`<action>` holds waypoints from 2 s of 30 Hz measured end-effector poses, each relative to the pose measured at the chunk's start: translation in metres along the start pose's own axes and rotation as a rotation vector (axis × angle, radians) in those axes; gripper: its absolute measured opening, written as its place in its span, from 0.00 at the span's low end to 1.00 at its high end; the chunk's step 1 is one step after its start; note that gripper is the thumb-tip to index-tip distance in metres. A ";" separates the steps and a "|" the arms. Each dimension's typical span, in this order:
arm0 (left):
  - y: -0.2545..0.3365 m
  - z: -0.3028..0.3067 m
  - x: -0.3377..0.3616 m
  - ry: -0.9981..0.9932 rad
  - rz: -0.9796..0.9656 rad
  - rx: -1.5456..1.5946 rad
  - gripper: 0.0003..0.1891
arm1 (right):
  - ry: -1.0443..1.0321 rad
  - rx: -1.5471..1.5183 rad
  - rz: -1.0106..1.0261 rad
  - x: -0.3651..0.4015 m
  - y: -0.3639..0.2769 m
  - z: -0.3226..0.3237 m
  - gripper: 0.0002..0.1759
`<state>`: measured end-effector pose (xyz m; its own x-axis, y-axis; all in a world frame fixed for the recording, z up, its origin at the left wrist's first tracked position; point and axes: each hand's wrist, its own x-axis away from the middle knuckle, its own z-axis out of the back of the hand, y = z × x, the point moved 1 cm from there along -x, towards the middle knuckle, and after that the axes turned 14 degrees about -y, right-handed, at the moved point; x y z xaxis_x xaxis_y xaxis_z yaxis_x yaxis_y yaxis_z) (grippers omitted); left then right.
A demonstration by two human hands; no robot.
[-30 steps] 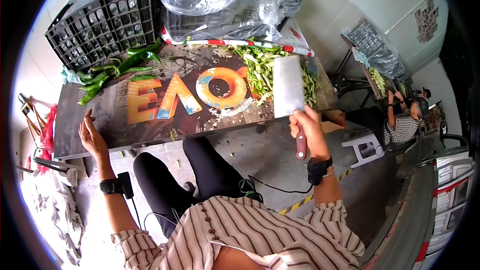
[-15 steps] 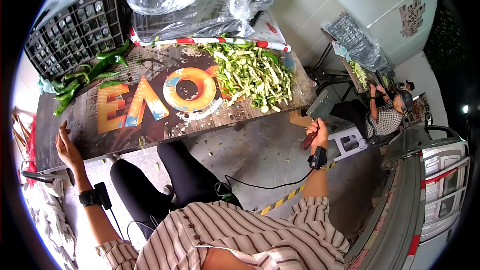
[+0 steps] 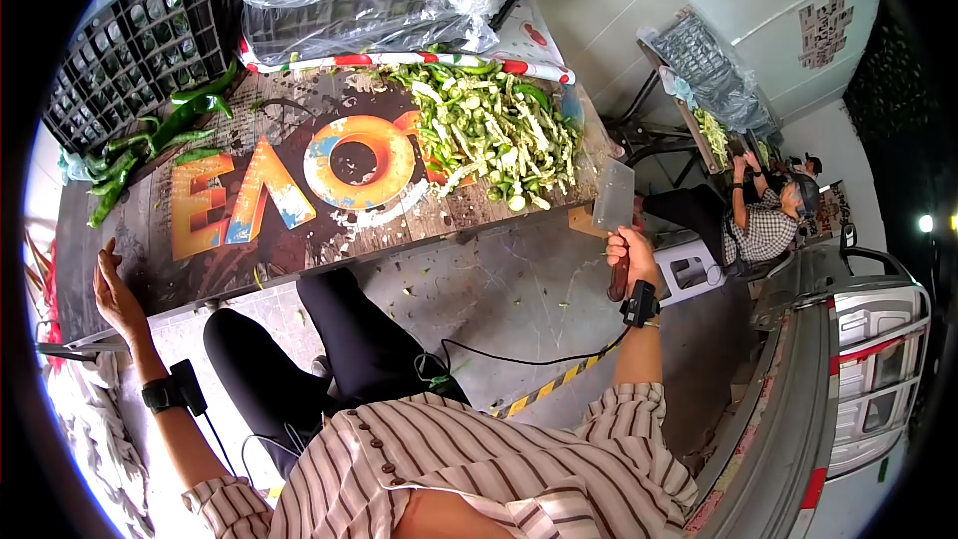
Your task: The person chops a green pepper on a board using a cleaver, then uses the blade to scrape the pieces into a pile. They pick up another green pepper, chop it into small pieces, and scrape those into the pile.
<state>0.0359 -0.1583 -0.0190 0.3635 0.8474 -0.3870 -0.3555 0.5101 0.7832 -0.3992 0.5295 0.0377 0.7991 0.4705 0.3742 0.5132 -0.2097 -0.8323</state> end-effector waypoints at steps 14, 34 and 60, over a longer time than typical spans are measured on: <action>0.004 -0.002 0.001 0.026 -0.009 0.036 0.22 | -0.089 0.198 -0.089 0.001 0.022 -0.056 0.09; 0.007 -0.002 0.006 0.033 0.009 0.050 0.21 | 0.503 1.856 0.572 -0.014 0.022 -0.088 0.29; 0.000 -0.003 0.003 0.020 0.023 0.050 0.23 | -0.026 0.007 0.363 -0.022 0.008 -0.057 0.12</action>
<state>0.0346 -0.1556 -0.0219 0.3382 0.8618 -0.3779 -0.3204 0.4831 0.8149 -0.3951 0.4688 0.0458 0.9204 0.3884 0.0435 0.1955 -0.3611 -0.9118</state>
